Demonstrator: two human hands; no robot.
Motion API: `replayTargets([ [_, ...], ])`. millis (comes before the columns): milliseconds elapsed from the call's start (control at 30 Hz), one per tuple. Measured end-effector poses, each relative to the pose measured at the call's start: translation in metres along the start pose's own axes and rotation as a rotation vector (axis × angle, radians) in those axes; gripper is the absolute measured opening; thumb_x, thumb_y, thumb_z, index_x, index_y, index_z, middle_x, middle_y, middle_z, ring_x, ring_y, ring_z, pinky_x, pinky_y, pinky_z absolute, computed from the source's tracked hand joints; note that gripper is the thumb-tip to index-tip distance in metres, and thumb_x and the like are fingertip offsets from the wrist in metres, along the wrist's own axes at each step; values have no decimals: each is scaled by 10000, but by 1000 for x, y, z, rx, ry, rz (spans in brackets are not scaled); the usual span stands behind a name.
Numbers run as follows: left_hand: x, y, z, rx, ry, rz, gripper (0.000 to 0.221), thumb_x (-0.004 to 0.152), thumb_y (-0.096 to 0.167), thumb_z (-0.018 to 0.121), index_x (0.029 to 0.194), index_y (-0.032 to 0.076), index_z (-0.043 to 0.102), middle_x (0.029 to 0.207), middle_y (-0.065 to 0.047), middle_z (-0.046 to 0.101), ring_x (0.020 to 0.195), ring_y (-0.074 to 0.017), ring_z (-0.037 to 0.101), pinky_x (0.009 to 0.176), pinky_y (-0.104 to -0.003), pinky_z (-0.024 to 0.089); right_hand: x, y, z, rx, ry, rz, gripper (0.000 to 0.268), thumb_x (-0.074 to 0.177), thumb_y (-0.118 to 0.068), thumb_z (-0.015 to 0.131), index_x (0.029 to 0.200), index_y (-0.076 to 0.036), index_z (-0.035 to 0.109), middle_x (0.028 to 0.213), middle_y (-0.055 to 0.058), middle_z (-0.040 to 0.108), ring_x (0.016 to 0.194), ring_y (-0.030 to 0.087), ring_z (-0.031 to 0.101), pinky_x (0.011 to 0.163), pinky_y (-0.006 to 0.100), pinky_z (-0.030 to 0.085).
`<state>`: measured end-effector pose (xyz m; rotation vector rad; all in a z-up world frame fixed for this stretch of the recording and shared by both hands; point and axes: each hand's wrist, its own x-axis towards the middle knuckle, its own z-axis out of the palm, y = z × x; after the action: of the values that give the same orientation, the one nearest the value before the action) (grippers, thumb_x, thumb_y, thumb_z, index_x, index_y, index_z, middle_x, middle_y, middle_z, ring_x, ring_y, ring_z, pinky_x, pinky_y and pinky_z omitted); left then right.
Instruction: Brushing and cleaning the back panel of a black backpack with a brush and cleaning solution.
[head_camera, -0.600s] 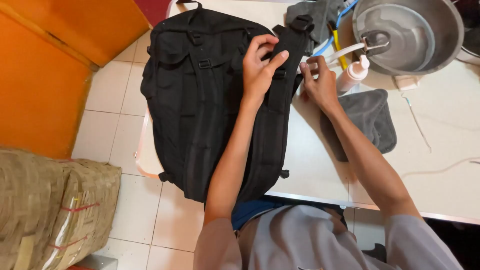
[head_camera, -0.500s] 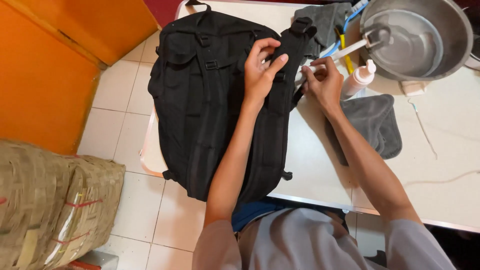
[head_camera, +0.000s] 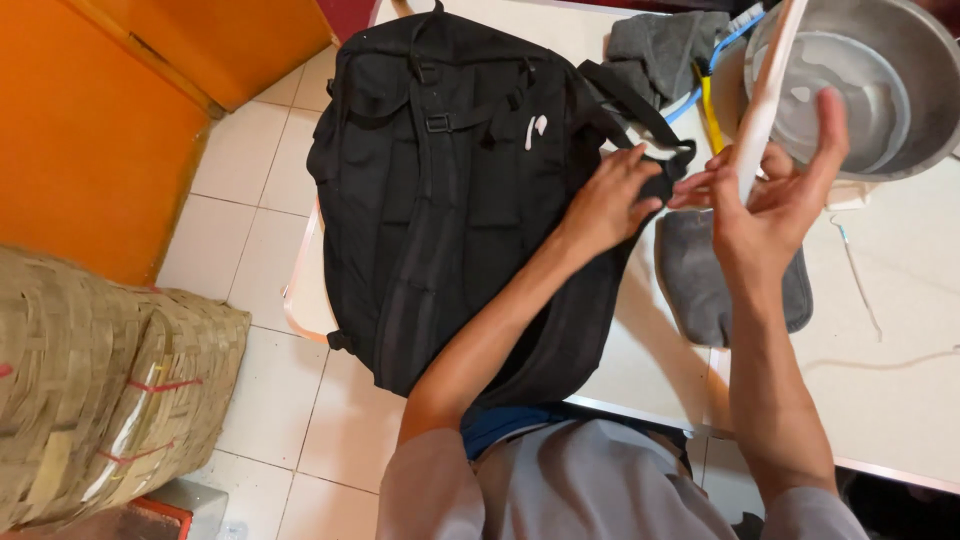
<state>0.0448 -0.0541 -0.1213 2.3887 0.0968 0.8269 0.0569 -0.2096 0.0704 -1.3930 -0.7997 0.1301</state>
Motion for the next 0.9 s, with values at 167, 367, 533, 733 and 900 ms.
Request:
replayTargets([
  [167, 15, 19, -64, 149, 78, -112, 265, 943, 389, 634, 1048, 159, 712, 1173, -72, 686, 1136, -277, 655, 889, -436, 589, -2, 11, 2, 130, -117, 148, 492, 924, 155, 454, 1394, 12, 474, 836, 201, 529, 419, 243, 496, 332, 312, 345],
  [367, 6, -89, -153, 347, 321, -226, 366, 983, 275, 630, 1300, 106, 559, 1209, -86, 626, 1108, -326, 572, 868, -466, 511, -10, 6, 10, 35, -160, 226, 253, 1134, -244, 480, 1257, -39, 560, 723, 54, 433, 491, 118, 366, 459, 248, 297],
  [533, 2, -128, -150, 167, 341, -147, 171, 1005, 236, 697, 1038, 68, 700, 971, -81, 619, 1008, -315, 566, 824, -419, 506, 7, 19, 11, -62, -295, 310, 151, 1120, -188, 508, 1191, -81, 428, 805, 111, 581, 510, 136, 402, 475, 266, 334],
  [733, -3, -118, -148, 65, 918, -363, 357, 1096, 105, 524, 1436, 16, 456, 1410, -212, 581, 1289, -386, 651, 1106, -399, 553, 36, 26, 14, -781, -644, 76, 383, 1071, -190, 560, 1445, -136, 496, 1018, 9, 791, 760, 329, 670, 735, 399, 468],
  [900, -6, -116, -153, 275, 614, -299, 405, 903, -179, 490, 1107, 89, 715, 1365, -156, 404, 1259, -440, 555, 1030, -474, 526, 40, 57, 26, -991, -792, -198, 516, 1020, -148, 615, 1525, -74, 536, 920, 175, 724, 696, 428, 647, 614, 478, 450],
])
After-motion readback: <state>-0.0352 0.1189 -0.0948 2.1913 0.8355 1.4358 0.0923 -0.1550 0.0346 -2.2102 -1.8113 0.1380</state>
